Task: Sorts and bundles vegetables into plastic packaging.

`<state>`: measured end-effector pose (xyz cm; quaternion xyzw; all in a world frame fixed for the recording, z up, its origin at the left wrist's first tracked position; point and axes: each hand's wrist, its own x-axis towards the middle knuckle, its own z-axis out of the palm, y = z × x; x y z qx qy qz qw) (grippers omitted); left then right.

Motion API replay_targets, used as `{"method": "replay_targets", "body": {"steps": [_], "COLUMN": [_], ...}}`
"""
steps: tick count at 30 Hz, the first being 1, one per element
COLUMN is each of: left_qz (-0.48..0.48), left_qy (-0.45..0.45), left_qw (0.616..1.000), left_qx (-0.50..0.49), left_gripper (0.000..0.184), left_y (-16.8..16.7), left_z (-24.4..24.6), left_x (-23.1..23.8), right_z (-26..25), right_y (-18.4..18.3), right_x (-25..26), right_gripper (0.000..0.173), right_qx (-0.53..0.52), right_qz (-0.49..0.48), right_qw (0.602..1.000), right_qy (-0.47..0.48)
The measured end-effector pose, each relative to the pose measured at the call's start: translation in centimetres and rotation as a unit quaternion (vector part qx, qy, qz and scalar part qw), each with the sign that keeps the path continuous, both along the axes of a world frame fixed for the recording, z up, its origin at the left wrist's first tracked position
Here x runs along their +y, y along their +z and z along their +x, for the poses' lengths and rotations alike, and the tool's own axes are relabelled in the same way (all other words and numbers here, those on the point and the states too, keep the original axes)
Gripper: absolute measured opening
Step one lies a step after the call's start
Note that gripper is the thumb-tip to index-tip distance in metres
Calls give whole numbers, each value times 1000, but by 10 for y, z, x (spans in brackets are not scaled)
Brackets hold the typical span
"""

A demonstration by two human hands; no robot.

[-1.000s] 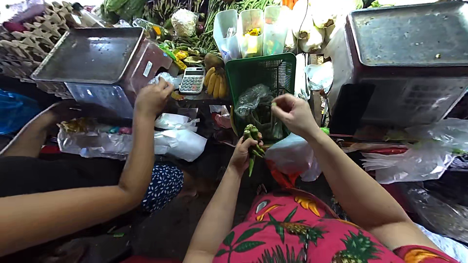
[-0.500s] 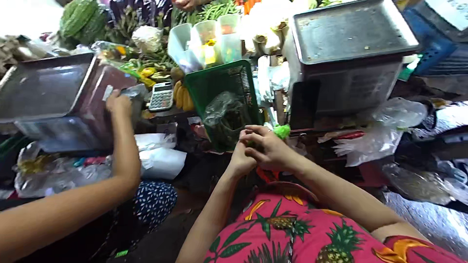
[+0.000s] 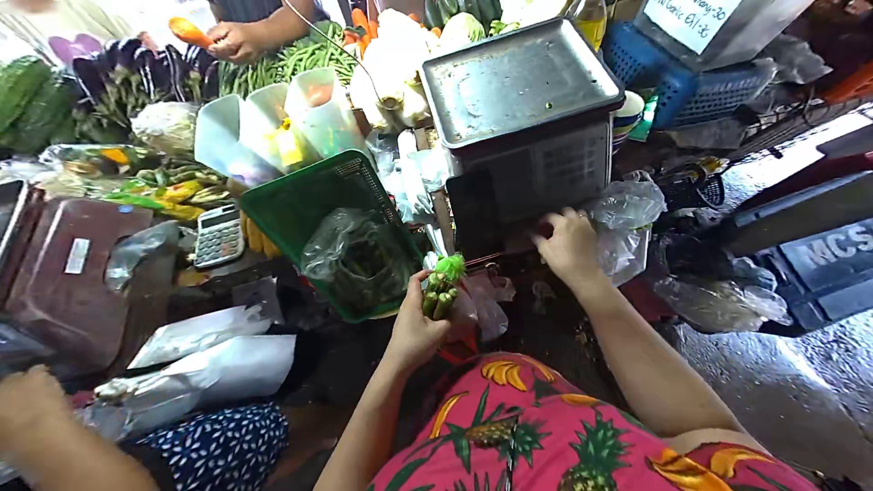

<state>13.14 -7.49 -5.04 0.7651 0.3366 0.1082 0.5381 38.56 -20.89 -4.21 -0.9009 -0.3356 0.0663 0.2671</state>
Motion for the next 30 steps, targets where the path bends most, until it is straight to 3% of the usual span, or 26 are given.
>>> {"method": "replay_targets", "body": {"steps": [2, 5, 10, 12, 14, 16, 17, 19, 22, 24, 26, 28, 30], "left_qz": [1, -1, 7, 6, 8, 9, 10, 2, 17, 107, 223, 295, 309], "left_qy": [11, 26, 40, 36, 32, 35, 34, 30, 21, 1, -46, -108, -127], "left_qw": [1000, 1000, 998, 997, 995, 993, 992, 991, 991, 992, 973, 948, 942], "left_qx": [-2, -9, -37, -66, -92, -111, -118, -128, -128, -73, 24, 49, 17], "left_gripper": [84, 84, 93, 97, 98, 97, 97, 98, 105, 114, 117, 114, 111], "left_y": [-2, -4, 0, 2, 2, 2, 3, 5, 5, 5, 8, 10, 6], "left_z": [1, 2, 2, 3, 6, 10, 11, 14, 17, 16, 14, 9, 1], "left_x": [-2, -5, -7, -10, -13, -16, -17, -18, -18, -17, -20, -22, -17], "right_z": [11, 13, 32, 33, 27, 16, 6, -19, -62, -80, -89, -91, -89], "right_y": [2, 8, -3, -5, 4, 15, 20, 27, 26, 22, 17, 8, -2], "right_x": [2, 2, -12, -15, -14, -13, -12, -9, -6, -2, 6, 12, 15], "right_gripper": [30, 29, 27, 18, 6, 20, 26, 27, 30, 55, 85, 105, 113], "right_qx": [42, 91, 186, 276, 395, 477, 486, 421, 232, 59, -42, -14, 72], "right_qz": [-89, -98, 142, 270, 402, 467, 474, 444, 361, 285, 209, 135, 82], "right_qw": [995, 990, 972, 922, 826, 743, 728, 768, 848, 894, 913, 921, 921], "right_qy": [-35, -33, -19, -37, -16, 54, 91, 190, 311, 341, 348, 364, 374]}}
